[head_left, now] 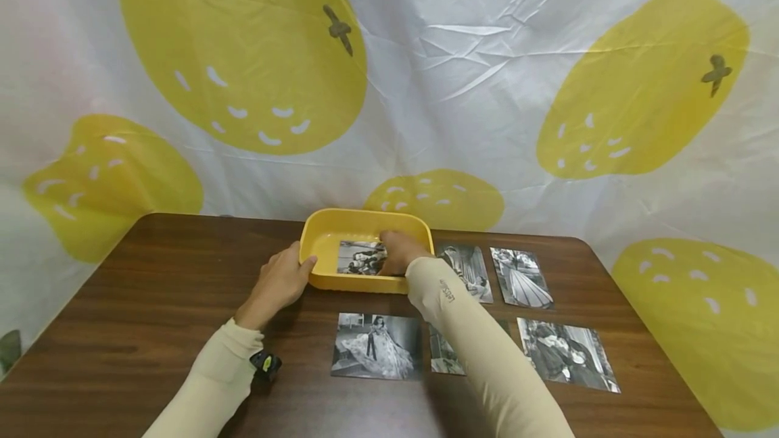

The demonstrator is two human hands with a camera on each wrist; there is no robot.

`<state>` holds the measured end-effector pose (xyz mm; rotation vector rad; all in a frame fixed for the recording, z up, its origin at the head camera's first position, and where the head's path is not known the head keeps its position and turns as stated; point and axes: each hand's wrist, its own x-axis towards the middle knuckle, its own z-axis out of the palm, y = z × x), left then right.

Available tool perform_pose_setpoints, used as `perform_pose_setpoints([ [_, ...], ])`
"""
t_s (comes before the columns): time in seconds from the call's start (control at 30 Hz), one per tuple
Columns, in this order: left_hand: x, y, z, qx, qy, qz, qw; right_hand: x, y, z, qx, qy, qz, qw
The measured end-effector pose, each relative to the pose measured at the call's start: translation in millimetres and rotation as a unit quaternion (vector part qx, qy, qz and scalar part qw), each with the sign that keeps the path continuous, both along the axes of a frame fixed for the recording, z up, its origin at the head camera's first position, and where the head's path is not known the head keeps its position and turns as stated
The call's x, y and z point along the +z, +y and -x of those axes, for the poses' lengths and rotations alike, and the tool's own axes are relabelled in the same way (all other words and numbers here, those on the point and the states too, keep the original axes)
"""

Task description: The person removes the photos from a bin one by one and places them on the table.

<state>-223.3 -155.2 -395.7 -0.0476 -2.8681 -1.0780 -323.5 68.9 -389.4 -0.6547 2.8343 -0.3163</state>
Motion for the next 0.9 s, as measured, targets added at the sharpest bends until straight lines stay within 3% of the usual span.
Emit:
perform_pose_setpoints([
  [0.4, -1.2, 0, 1.2, 0.001, 0.003, 0.008, 1.0, -9.6, 5, 5.6, -0.059, 0.035, -0.016, 0.998],
  [0.77, -0.5, 0, 0.9, 0.001, 0.003, 0.01, 0.9999, 2.6, 11, 4.8, -0.022, 0.143, 0.007, 0.989],
  [0.9, 0.3, 0, 0.8, 0.003, 0.001, 0.012, 0.9999, 9.3, 13, 3.4, -0.033, 0.125, 0.037, 0.991],
])
